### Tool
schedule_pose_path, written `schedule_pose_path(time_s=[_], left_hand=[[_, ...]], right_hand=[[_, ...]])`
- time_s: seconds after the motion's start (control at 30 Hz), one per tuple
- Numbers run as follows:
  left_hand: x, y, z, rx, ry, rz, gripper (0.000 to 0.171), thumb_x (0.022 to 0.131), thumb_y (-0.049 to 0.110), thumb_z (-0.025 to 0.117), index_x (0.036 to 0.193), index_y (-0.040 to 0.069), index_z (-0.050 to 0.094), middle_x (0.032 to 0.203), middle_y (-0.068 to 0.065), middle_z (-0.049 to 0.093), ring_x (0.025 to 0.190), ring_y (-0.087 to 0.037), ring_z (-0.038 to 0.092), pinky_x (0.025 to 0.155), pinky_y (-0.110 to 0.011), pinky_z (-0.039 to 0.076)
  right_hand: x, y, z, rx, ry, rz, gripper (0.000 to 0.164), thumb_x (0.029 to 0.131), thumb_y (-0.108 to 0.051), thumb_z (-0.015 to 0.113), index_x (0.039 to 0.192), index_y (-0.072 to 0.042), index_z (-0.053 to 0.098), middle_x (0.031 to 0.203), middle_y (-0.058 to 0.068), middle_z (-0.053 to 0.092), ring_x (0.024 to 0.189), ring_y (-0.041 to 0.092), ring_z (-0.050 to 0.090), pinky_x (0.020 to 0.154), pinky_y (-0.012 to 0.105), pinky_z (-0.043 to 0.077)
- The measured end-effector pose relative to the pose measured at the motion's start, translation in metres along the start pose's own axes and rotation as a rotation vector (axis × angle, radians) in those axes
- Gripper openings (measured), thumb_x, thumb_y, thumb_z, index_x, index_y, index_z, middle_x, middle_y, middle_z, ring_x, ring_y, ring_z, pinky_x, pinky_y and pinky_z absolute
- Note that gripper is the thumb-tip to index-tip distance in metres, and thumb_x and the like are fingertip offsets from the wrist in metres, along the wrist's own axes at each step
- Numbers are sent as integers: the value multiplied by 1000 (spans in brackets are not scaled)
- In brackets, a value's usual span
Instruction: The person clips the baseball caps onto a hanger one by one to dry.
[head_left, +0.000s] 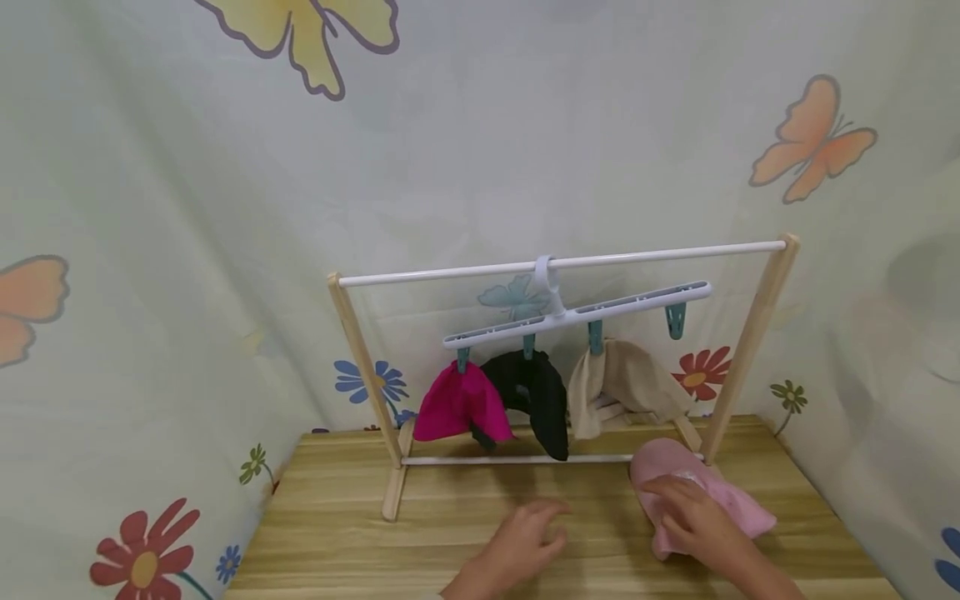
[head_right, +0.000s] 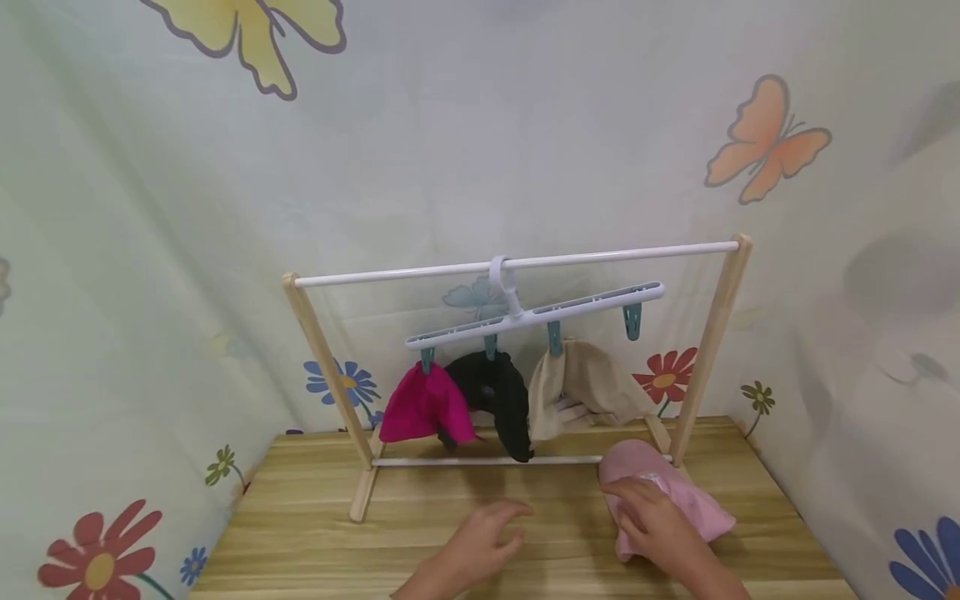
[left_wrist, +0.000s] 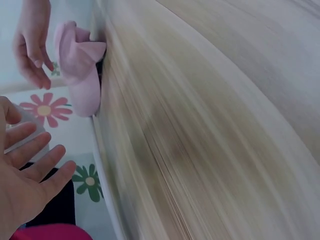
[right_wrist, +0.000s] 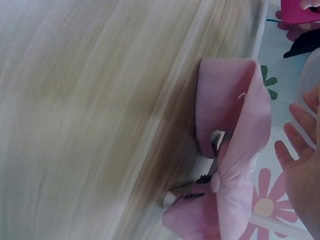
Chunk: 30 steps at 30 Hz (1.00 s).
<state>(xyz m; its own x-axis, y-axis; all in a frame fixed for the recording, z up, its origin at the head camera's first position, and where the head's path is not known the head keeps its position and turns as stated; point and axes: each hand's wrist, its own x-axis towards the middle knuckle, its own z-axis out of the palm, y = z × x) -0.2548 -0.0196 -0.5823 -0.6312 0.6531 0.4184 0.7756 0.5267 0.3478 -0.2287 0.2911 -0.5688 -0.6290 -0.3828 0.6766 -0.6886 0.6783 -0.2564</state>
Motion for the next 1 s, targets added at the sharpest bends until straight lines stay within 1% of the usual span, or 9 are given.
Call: schedule_pose_path(time_s=[0.17,0.27,0.33,0.5,0.6,0.73,0.87,0.93,1.0], left_hand=[[9,7,8,31,5,32,30,96,15,61,125,12,68,126,-3,70,117,-14,65,96,-23,52],[14,10,14,13,4,50,30,97,14,61,126,12,67,128,-3,68,119,-15,64,98,-22,51],[17,12,18,11,5,59,30,97,15,61,127,12,67,129,-4,68,121,-16,63,99,-22,50],[23,18,29,67,52,102,29,94,15,65,123,12,68,125,-4,70,118,-17,65,100,-21,49],[27,21,34,106,81,125,30,93,16,67,122,13,69,123,-2,70,116,-16,66,100,-19,48],[32,24,41,120,69,122,31,93,18,67,124,16,69,125,1,70,117,-14,65,100,-18,47],[37,28,48,131,52,113,33,93,22,69,126,18,68,129,3,68,119,-12,63,102,-18,46],[39,29,52,149,50,116,33,93,24,70,126,18,68,129,4,67,119,-12,63,102,-18,46],[42,31,55,161,50,124,33,94,26,70,126,18,68,130,2,67,119,-13,63,103,-19,46]], right_hand=[[-5,6,-2,-28,-10,-46,50,69,12,74,114,-11,69,110,8,70,108,19,59,108,5,23],[-9,11,-4,-50,-24,-76,50,66,9,75,113,-9,70,110,7,70,114,14,56,112,8,20],[-12,15,-5,-63,-30,-85,51,65,8,77,113,-8,70,111,6,70,114,13,55,112,8,19],[-17,21,-12,-95,-43,-84,56,62,9,79,114,-9,71,112,7,70,107,23,58,111,6,19],[-19,23,-16,-107,-41,-86,58,60,9,79,114,-8,71,113,9,69,106,25,58,111,6,19],[-22,26,-23,-109,-31,-107,55,59,10,77,112,-5,71,111,10,68,105,23,57,111,6,20],[-25,30,-27,-104,-22,-147,55,56,9,75,109,-3,70,109,12,68,114,10,53,112,8,21],[-29,32,-30,-118,-31,-141,57,54,9,77,109,-4,70,110,12,67,115,9,52,112,7,19],[-31,34,-33,-135,-42,-127,58,54,9,80,109,-5,70,110,12,67,113,12,53,111,5,17]])
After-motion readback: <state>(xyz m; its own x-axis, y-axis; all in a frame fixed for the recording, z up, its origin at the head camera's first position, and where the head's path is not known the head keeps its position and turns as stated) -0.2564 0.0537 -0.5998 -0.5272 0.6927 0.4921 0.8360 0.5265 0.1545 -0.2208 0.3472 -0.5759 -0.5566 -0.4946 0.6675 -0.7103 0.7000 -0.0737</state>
